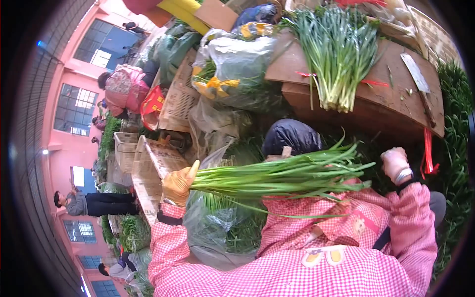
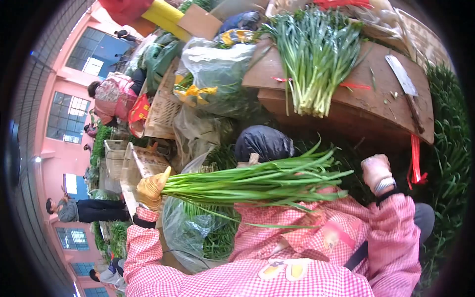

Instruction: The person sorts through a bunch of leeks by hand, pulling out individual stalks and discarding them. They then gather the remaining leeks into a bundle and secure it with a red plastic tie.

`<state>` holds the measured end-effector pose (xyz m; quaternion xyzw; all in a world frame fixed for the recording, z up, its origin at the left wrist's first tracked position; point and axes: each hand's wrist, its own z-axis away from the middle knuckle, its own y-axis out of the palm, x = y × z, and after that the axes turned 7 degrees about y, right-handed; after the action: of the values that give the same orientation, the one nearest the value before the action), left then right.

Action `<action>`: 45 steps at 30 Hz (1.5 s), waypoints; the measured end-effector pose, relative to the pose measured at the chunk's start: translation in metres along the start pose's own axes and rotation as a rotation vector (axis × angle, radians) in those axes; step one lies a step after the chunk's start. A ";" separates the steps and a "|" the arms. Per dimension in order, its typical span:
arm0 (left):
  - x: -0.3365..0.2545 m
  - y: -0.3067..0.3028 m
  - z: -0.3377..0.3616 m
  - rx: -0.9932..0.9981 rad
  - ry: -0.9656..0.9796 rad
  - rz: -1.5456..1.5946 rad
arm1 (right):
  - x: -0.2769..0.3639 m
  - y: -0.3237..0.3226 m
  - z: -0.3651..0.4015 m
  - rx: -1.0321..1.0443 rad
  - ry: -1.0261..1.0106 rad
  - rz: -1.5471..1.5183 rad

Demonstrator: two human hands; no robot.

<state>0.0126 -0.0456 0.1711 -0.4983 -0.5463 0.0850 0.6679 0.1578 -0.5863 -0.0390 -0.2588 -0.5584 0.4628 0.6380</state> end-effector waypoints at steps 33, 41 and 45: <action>0.077 -0.090 -0.431 0.092 -0.423 1.802 | 0.091 -0.027 0.078 0.883 -0.038 -1.082; -0.070 0.060 -0.449 0.600 -0.595 2.414 | 0.075 -0.040 0.048 0.471 0.256 -1.366; -0.082 0.131 -0.434 0.723 -0.473 2.820 | 0.074 -0.060 -0.007 0.173 0.296 -1.366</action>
<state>0.3906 -0.2846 0.0593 -0.3913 0.3361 0.8565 0.0175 0.1788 -0.5461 0.0451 0.1409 -0.4644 -0.0386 0.8735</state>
